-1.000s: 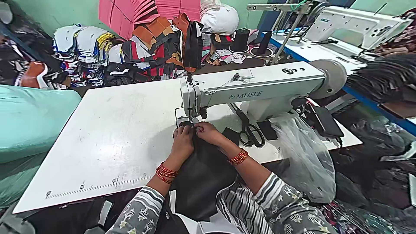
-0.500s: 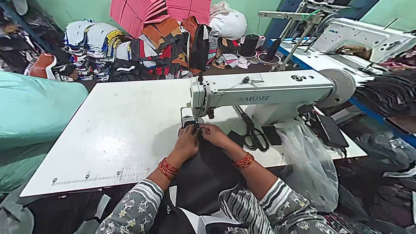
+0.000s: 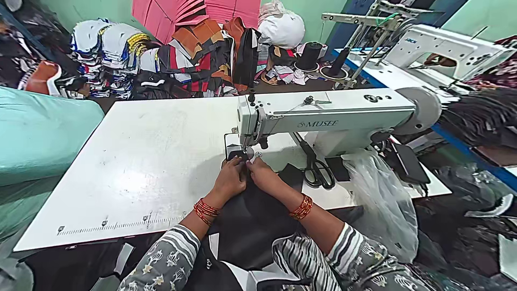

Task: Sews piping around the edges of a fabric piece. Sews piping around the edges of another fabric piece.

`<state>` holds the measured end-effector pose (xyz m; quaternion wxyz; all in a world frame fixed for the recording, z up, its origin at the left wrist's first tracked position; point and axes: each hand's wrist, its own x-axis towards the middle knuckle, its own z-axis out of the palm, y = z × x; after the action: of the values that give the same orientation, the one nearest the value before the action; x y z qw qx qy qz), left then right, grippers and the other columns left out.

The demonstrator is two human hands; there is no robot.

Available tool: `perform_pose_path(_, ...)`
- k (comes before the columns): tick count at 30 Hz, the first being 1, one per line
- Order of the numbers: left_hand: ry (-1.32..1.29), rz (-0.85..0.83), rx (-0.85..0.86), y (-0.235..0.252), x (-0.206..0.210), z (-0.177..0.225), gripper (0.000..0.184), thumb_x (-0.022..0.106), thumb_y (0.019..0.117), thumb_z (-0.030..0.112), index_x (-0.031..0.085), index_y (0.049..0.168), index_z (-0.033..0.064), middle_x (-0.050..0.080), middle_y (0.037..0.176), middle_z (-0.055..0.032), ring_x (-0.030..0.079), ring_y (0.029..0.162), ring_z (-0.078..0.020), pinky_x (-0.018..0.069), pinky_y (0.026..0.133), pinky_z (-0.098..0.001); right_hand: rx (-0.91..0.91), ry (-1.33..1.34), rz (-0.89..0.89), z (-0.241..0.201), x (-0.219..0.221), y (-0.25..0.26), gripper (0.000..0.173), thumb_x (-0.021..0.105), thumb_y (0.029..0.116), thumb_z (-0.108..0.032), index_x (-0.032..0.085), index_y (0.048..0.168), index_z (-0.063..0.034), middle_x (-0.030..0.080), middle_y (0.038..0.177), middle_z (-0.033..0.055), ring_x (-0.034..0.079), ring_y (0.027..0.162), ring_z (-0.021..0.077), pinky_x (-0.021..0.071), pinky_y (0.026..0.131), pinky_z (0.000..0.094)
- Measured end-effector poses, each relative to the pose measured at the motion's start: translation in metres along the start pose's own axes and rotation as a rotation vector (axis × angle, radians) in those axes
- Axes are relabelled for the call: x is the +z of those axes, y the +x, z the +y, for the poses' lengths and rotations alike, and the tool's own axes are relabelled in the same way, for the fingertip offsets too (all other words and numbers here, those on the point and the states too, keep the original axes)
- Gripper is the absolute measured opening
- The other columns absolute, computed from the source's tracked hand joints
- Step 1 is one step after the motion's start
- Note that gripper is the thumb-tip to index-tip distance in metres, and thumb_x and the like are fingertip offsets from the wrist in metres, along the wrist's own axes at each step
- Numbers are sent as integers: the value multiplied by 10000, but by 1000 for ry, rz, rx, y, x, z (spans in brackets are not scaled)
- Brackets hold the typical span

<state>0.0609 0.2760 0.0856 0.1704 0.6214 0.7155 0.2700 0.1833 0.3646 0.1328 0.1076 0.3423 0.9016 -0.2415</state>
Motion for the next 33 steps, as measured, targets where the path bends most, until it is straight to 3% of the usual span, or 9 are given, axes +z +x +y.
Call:
perform_pose_path(3, 30, 3, 4, 4, 3, -1, 582, 537, 894, 92, 531, 1466, -15, 543, 1472, -233, 466, 1422, -378, 307, 1203, -517, -11, -4, 1, 1, 1, 0, 381, 416, 1056, -26, 538, 1399, 85, 502, 1364, 324, 564, 1237, 414, 454, 1061, 449)
perform_pose_path(7, 154, -63, 41, 14, 5, -3, 572, 516, 907, 170, 556, 1468, 64, 510, 1477, -215, 455, 1379, -412, 371, 1111, -565, -7, -8, 1, 0, 1, -1, 357, 428, 1050, -24, 562, 1359, 96, 515, 1350, 318, 565, 1241, 407, 457, 1060, 448)
perform_pose_path(13, 213, -48, 48, 16, 7, -5, 557, 501, 921, 212, 568, 1420, -29, 525, 1488, -211, 455, 1421, -382, 377, 1138, -535, 22, 11, -7, -1, -1, 0, 390, 432, 1047, -16, 537, 1413, 70, 510, 1359, 307, 563, 1242, 393, 455, 1063, 430)
perform_pose_path(23, 181, -53, 128, 19, 0, -12, 518, 488, 932, 137, 572, 1403, -59, 516, 1498, -248, 435, 1453, -389, 365, 1180, -475, 35, 9, -10, -3, -5, 6, 396, 444, 1045, -20, 527, 1424, 63, 511, 1379, 310, 564, 1257, 403, 459, 1065, 452)
perform_pose_path(29, 113, 36, 226, 26, 0, -24, 447, 514, 917, 81, 641, 1306, -96, 569, 1428, -297, 497, 1401, -435, 385, 1182, -463, 13, 30, 25, 0, -6, 16, 364, 452, 1036, -19, 575, 1365, 75, 544, 1343, 300, 561, 1257, 395, 456, 1059, 448)
perform_pose_path(33, 135, -14, 200, 29, -4, -23, 444, 497, 944, 85, 623, 1328, -98, 544, 1458, -294, 467, 1428, -430, 361, 1198, -463, 30, 51, 8, -2, -10, 17, 393, 437, 1042, -12, 554, 1410, 62, 527, 1373, 306, 541, 1283, 392, 439, 1084, 435)
